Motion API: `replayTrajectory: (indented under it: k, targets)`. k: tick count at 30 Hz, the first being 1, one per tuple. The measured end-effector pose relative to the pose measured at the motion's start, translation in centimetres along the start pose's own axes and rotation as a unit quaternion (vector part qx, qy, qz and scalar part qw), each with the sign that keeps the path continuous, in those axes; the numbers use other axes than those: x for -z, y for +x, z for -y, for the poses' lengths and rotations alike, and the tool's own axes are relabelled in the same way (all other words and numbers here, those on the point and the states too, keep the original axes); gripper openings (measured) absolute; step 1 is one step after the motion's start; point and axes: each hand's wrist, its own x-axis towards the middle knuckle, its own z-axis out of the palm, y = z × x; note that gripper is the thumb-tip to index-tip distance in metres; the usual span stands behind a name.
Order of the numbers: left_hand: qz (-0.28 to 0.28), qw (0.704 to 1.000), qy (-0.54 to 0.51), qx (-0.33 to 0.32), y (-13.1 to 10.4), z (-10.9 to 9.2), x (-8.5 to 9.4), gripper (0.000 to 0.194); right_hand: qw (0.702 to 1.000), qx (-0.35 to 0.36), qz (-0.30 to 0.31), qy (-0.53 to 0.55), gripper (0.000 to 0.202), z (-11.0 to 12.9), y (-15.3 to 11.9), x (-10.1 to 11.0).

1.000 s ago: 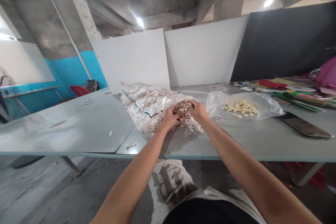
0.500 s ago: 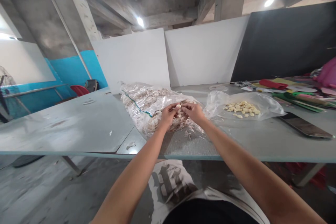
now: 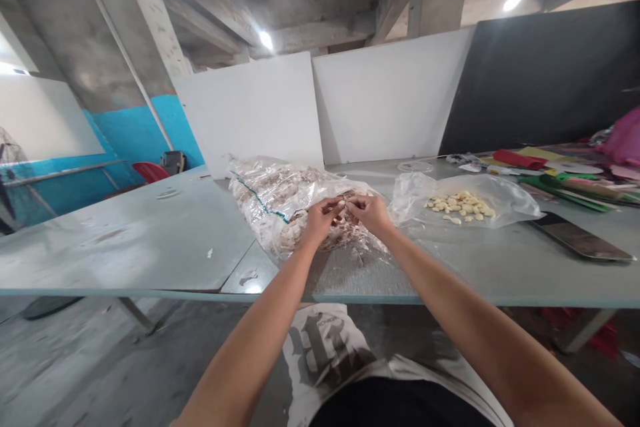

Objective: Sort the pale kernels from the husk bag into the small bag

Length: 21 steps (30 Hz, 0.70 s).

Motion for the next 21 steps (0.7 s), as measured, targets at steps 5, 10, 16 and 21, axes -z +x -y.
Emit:
replayTrajectory:
  k: [5,10,16,21]
  targets:
    - [-0.004,1.0,-0.008,-0.001,0.1,0.45,-0.02,0.042,0.998,0.01,-0.012,-0.054,0.022,-0.09,-0.12,-0.16]
    - [-0.013,1.0,0.016,-0.014,0.17,0.59,0.04,0.039,0.992,0.039,-0.06,-0.1,0.019,-0.44,0.04,-0.61]
    - [-0.017,0.995,0.077,-0.067,-0.1,0.27,0.03,0.037,0.993,0.033,-0.051,-0.105,0.016,-0.51,0.06,-0.5]
    - [0.019,0.995,0.07,-0.071,-0.42,0.13,-0.21,0.035,0.998,-0.01,-0.017,-0.056,0.016,-0.04,-0.07,-0.26]
